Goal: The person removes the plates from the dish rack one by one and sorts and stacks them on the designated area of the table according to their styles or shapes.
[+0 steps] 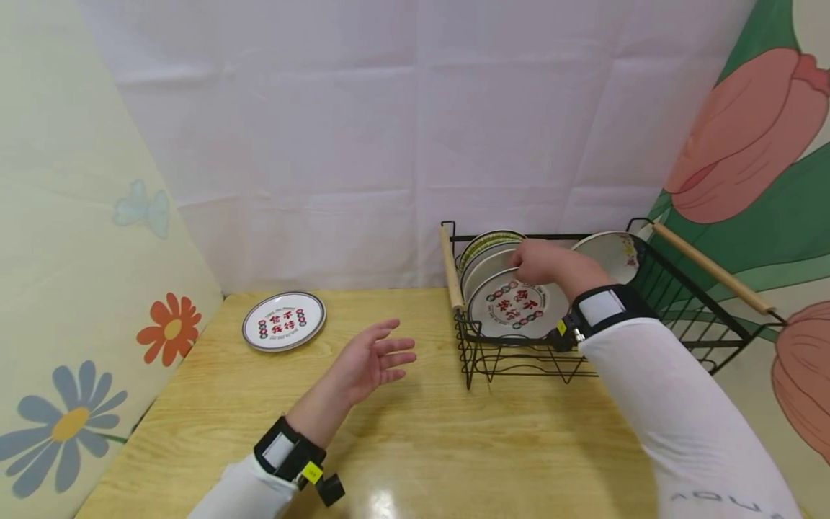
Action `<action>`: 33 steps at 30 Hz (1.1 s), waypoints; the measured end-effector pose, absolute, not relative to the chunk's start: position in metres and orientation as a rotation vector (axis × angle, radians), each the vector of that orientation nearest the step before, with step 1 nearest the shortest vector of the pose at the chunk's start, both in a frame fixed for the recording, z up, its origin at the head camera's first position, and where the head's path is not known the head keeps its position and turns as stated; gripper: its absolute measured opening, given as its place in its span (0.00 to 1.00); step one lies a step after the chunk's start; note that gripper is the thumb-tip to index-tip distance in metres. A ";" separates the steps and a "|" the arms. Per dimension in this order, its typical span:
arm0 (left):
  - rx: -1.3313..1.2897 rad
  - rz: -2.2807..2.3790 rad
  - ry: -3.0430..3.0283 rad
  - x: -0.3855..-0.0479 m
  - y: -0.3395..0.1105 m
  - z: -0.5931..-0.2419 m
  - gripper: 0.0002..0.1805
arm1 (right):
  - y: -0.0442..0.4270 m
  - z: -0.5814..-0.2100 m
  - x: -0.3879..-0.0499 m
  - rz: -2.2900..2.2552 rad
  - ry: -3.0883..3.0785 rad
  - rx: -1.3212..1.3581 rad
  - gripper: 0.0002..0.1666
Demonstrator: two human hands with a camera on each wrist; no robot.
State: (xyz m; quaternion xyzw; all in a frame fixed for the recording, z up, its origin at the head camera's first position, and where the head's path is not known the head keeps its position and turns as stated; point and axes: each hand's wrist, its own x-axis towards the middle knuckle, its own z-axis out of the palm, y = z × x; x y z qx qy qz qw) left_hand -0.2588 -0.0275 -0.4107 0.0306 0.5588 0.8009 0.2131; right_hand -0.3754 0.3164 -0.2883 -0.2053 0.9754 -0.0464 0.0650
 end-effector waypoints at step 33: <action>0.131 2.222 1.543 -0.257 -0.027 -0.401 0.29 | 0.349 -0.206 -0.373 -0.527 2.943 -0.351 0.22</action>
